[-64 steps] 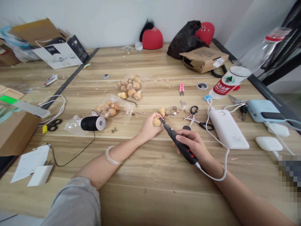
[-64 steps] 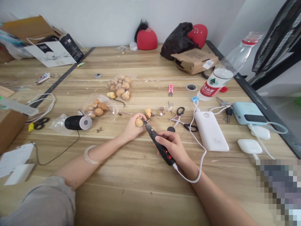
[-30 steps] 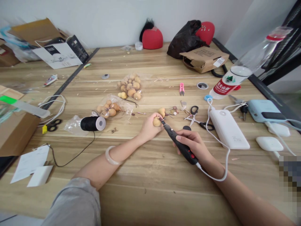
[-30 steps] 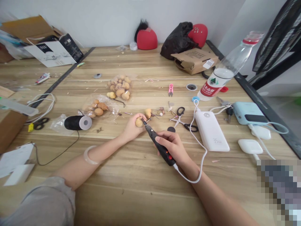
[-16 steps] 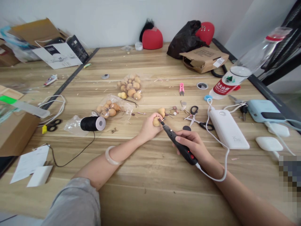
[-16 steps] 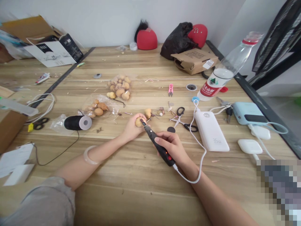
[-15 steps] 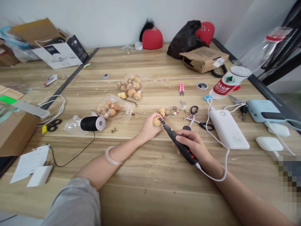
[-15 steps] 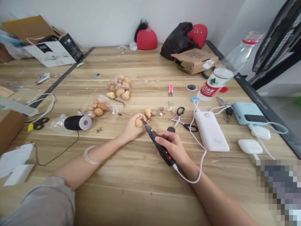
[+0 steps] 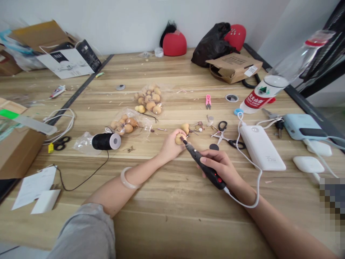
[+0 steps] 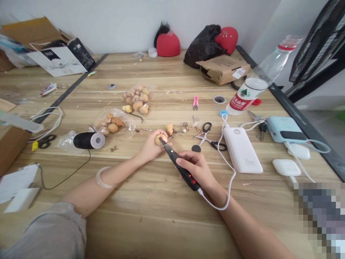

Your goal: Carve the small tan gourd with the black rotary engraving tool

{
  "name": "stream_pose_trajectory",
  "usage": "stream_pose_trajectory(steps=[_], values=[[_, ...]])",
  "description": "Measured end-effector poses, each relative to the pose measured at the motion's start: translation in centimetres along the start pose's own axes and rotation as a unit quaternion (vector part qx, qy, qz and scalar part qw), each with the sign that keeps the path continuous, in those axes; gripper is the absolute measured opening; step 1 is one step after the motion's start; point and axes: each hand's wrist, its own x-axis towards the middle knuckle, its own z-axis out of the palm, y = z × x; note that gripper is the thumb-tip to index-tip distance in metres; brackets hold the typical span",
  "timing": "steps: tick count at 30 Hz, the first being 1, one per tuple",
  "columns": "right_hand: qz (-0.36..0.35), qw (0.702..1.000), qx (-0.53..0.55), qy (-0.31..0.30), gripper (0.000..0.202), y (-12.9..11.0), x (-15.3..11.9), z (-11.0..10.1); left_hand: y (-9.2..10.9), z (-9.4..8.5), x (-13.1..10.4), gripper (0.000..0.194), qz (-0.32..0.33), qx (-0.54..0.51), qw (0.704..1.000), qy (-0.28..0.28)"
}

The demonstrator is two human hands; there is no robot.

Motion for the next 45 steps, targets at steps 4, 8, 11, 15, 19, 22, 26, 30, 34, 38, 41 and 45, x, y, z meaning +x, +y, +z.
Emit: stream_pose_trajectory(steps=[4,8,11,15,19,22,26,30,34,38,41,45], values=[[-0.004,1.000,0.007,0.004,0.030,-0.07,0.03,-0.11,-0.16,-0.08,0.03,0.024,0.011,0.013,1.000,0.000],[0.005,1.000,0.003,-0.005,0.030,-0.11,0.05,-0.10,-0.33,-0.09,0.01,0.024,0.013,0.005,1.000,-0.003],[-0.007,1.000,0.008,0.004,0.030,-0.05,0.03,-0.10,-0.31,-0.06,0.01,0.023,0.010,0.003,1.000,-0.001],[-0.007,1.000,0.007,-0.011,0.028,0.04,0.00,-0.14,-0.29,-0.01,0.03,0.024,0.008,0.000,1.000,-0.003],[-0.013,1.000,0.015,-0.001,0.029,0.10,0.06,-0.15,-0.24,-0.01,0.07,0.024,0.014,0.004,1.000,0.003],[-0.008,1.000,0.010,-0.007,0.029,0.15,0.06,-0.11,-0.15,-0.02,0.08,0.025,0.010,0.001,1.000,-0.002],[-0.007,1.000,0.003,-0.008,0.029,0.13,0.01,-0.08,-0.04,-0.04,0.07,0.025,0.004,0.001,1.000,0.000],[-0.016,1.000,0.006,0.001,0.030,0.07,0.00,-0.10,-0.07,-0.05,0.07,0.023,0.010,0.000,1.000,0.001],[-0.003,1.000,0.000,-0.016,0.030,0.17,0.01,-0.14,-0.27,0.01,0.10,0.027,-0.004,-0.009,1.000,-0.003],[-0.013,1.000,0.009,-0.001,0.030,0.19,0.03,-0.14,-0.28,0.00,0.10,0.025,0.010,0.004,1.000,0.002],[-0.011,1.000,0.003,-0.002,0.029,0.07,-0.03,0.00,-0.17,0.02,0.08,0.024,0.012,0.004,1.000,0.003],[-0.002,1.000,-0.007,-0.015,0.028,0.02,-0.10,0.24,-0.12,0.04,0.07,0.028,-0.013,0.001,1.000,0.001]])
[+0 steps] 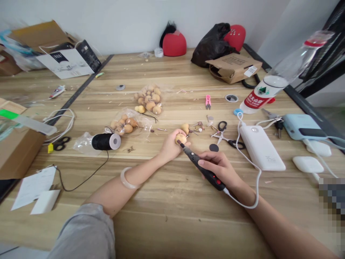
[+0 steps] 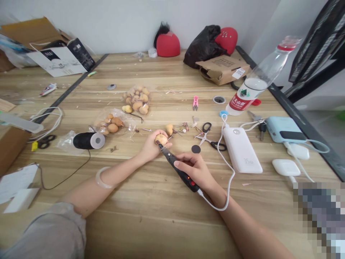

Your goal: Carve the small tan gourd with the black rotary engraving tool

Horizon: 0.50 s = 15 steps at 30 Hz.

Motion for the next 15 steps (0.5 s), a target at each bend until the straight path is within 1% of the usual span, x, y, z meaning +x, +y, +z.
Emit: stream_pose_trajectory(steps=[6,12,15], values=[[-0.016,1.000,0.012,0.022,0.029,0.20,0.09,-0.19,-0.23,-0.11,0.01,0.024,0.029,0.007,1.000,0.000],[-0.006,1.000,0.003,0.005,0.030,0.16,0.05,-0.17,-0.12,-0.04,0.05,0.028,0.007,-0.004,1.000,-0.003],[-0.006,1.000,0.004,0.017,0.031,0.10,0.02,-0.14,-0.10,-0.06,0.01,0.026,0.024,0.006,1.000,-0.002]])
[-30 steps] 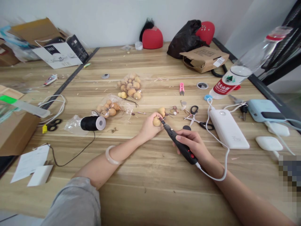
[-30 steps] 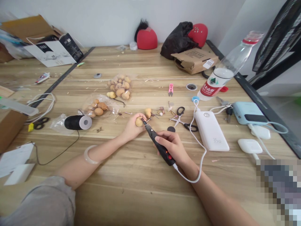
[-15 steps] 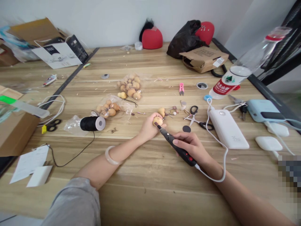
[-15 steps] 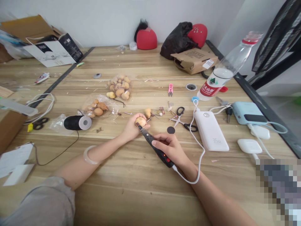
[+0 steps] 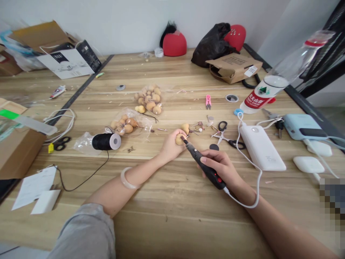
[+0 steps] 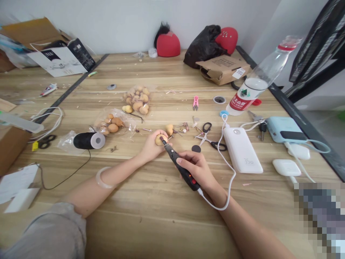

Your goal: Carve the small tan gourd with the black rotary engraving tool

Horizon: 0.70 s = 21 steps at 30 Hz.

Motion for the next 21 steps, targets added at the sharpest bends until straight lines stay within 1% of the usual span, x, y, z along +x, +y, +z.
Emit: stream_pose_trajectory(steps=[2,7,12,16,21], values=[[0.001,1.000,0.000,0.003,0.031,-0.07,-0.02,0.04,0.08,-0.01,-0.04,0.026,0.005,0.005,1.000,0.000],[0.002,1.000,-0.007,-0.009,0.030,-0.20,-0.07,0.20,0.27,0.04,-0.05,0.028,-0.022,-0.006,1.000,-0.003],[0.004,1.000,-0.006,0.000,0.030,-0.17,-0.04,0.20,0.09,0.05,-0.03,0.027,-0.001,0.005,1.000,0.000],[-0.001,1.000,-0.012,-0.012,0.029,-0.34,-0.07,0.35,0.27,0.09,-0.06,0.028,-0.016,0.002,1.000,0.000],[0.007,1.000,-0.006,0.001,0.031,-0.33,-0.05,0.29,0.23,0.04,-0.08,0.027,-0.005,0.006,1.000,-0.002]])
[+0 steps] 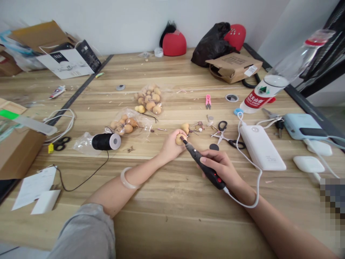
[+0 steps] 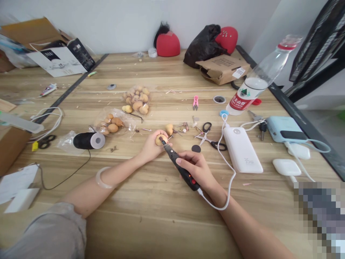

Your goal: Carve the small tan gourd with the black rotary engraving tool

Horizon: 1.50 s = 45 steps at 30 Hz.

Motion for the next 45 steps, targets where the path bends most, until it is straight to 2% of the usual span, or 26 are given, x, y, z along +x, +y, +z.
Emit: stream_pose_trajectory(steps=[6,15,45], values=[[-0.010,1.000,-0.003,-0.015,0.028,-0.04,0.01,0.09,0.11,0.01,0.01,0.028,-0.010,-0.002,1.000,0.000],[-0.011,1.000,0.017,0.016,0.032,0.41,0.14,-0.28,-0.20,-0.10,-0.04,0.024,0.002,0.006,1.000,-0.002],[0.000,1.000,0.020,-0.004,0.029,0.30,0.04,-0.41,-0.22,-0.07,-0.03,0.023,0.013,0.002,1.000,-0.006]])
